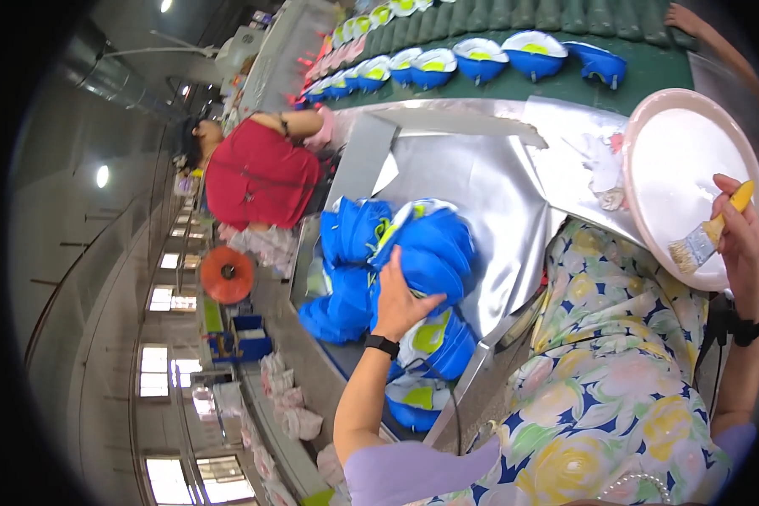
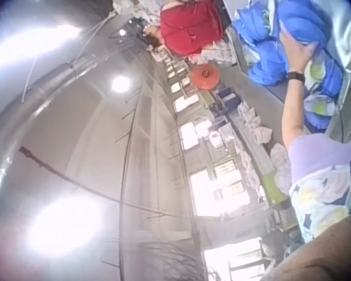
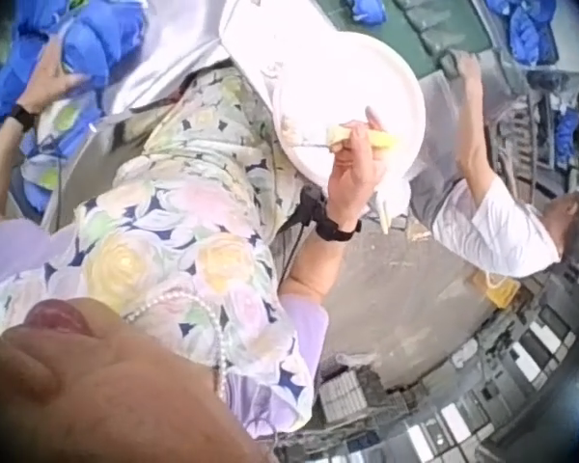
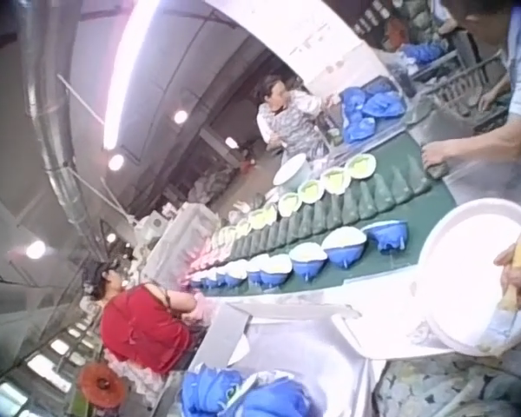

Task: The recorder is applying white adhesive to the edges of blue and green shoe insoles using a brush, while working on a factory assembly line with other workers.

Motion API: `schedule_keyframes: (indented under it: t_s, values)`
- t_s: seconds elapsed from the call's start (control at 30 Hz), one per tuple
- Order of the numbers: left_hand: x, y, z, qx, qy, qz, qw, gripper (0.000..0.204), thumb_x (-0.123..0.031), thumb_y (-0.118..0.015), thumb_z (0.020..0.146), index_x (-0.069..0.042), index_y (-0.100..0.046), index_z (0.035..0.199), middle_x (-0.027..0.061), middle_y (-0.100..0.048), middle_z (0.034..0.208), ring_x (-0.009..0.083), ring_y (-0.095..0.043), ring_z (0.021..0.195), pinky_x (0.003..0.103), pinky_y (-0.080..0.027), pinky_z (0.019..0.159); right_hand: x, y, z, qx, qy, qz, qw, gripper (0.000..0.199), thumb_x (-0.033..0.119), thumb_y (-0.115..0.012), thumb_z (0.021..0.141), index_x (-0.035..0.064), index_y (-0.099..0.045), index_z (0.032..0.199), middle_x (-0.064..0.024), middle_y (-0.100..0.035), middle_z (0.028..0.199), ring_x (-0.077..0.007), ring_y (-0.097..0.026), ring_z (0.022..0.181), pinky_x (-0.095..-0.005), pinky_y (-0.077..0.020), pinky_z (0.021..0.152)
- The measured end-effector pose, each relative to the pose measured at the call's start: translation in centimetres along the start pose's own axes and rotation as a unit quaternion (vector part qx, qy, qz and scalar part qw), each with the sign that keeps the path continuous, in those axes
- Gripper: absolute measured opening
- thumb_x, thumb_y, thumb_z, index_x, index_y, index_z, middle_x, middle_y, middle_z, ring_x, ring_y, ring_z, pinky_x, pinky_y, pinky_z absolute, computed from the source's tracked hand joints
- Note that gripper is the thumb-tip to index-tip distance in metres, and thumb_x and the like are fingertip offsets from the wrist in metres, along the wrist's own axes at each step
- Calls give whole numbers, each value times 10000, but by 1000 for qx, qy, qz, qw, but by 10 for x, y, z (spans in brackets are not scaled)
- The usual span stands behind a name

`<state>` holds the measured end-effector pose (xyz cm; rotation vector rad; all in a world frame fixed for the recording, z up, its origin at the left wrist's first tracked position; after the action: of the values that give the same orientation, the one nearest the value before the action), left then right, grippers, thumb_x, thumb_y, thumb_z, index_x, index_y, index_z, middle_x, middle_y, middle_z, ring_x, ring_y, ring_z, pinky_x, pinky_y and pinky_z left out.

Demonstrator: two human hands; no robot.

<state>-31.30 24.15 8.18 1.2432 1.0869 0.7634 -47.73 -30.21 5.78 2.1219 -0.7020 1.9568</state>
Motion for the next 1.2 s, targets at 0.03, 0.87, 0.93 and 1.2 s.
schedule_keyframes:
  t_s: [0.03,0.87,0.93,1.2]
  values:
    - [-3,5,16,-52,19,-48,997,1278,-368,-939,607,63,-160,1524,327,-416,1413,481,-441,1298,465,-391,1095,2,4,-5,-14,6,-3,1000,488,271,-563,998,-31,-477,1372,32,-522,885,2,-432,632,-141,-346,568]
    - [-207,-92,178,34,-390,272,879,164,-122,-604,797,-95,-651,952,88,-611,1025,299,-565,1056,461,-452,896,17,-49,25,106,154,-386,904,239,223,-680,908,9,-622,998,-210,-671,866,-373,-660,792,-414,-515,747]
    - [-180,-39,190,-77,-370,225,898,175,-65,-596,791,-80,-626,963,90,-621,988,301,-605,973,433,-499,799,26,-53,14,141,151,-425,881,253,238,-679,907,14,-620,1009,-219,-668,887,-398,-653,822,-428,-512,763]
    - [-78,121,193,-164,-204,-476,839,456,-174,-564,994,-42,-460,1418,131,-617,1314,251,-659,1122,390,-561,935,51,-42,5,131,200,-350,906,219,189,-695,892,24,-599,998,-175,-666,922,-362,-659,865,-413,-513,772]
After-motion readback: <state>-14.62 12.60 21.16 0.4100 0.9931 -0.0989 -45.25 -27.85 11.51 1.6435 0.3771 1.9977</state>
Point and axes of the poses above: each hand's wrist, its own z-axis towards the middle knuckle, its own y-axis out of the back of the hand, x = y × z, the point moved 7 cm from there along z, towards the middle knuckle
